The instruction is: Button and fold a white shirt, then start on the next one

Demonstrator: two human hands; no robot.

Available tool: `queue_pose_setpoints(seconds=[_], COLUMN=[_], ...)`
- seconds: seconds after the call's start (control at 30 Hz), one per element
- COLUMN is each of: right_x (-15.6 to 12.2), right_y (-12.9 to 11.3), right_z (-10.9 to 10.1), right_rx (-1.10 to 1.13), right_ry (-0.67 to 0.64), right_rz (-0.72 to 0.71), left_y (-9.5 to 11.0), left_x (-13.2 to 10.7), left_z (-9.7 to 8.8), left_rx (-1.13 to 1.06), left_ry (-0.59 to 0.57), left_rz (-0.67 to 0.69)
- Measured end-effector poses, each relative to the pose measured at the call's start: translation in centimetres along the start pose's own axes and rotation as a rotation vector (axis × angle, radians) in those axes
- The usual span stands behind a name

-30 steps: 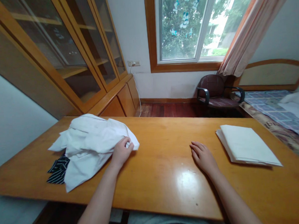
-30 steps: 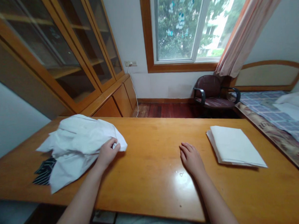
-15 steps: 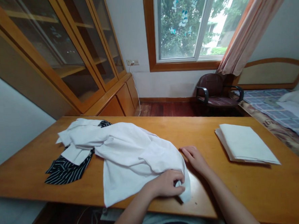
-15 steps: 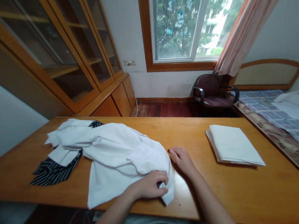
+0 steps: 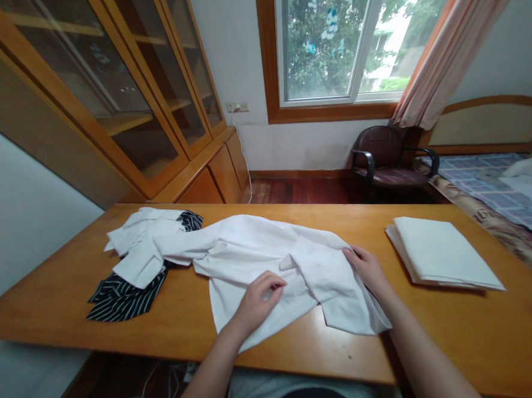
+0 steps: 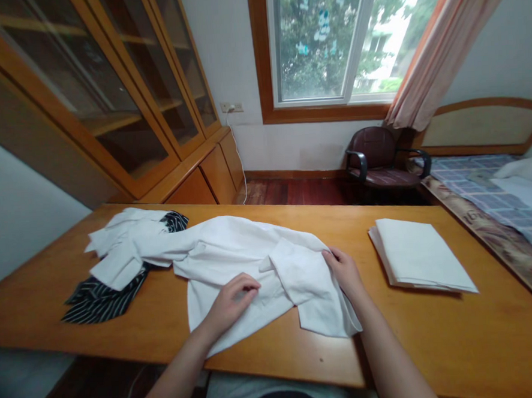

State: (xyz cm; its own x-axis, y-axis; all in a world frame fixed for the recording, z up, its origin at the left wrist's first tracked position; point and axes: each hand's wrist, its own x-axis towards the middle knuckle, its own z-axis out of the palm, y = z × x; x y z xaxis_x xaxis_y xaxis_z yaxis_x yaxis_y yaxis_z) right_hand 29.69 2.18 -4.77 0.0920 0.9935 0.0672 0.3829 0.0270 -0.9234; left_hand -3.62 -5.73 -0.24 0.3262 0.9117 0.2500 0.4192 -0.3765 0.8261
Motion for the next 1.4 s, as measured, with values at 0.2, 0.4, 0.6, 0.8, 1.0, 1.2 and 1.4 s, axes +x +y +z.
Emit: queue_pose_setpoints(seconds=[0.2, 0.4, 0.6, 0.8, 1.0, 1.2, 1.4], right_x=[0.6, 0.6, 0.1, -1.6, -4.3, -6.6, -5.9], right_y=[0.3, 0.5, -0.7, -3.9, -8.6, -10.7, -9.1], right_z=[-5.4, -7.6, -6.9, -4.1, 1.2, 5.3, 4.9], right_rx=[-0.01, 0.125, 0.211, 0.285, 0.264, 0.062, -0.066], right_ry=[0.315, 0.51, 0.505, 0.182, -0.586, -0.937, -0.722], right_rz=[0.024, 0.088, 0.065, -0.01, -0.245, -0.421, -0.337], left_y=[-6.5, -7.9, -8.5, -7.5, -4.3, -4.0, -5.7], left_x=[-0.6, -0.2, 1.1, 1.9, 3.4, 6.2, 7.6], left_z=[-3.3, -3.6, -5.2, -7.3, -6.0, -3.2, -2.7], left_rx=[0.54, 0.684, 0.688, 0.548, 0.418, 0.673, 0.883], left_ry=[0.101, 0.094, 0.234, 0.149, 0.079, 0.0, -0.123], left_rz=[0.026, -0.009, -0.081, -0.098, 0.057, -0.004, -0.236])
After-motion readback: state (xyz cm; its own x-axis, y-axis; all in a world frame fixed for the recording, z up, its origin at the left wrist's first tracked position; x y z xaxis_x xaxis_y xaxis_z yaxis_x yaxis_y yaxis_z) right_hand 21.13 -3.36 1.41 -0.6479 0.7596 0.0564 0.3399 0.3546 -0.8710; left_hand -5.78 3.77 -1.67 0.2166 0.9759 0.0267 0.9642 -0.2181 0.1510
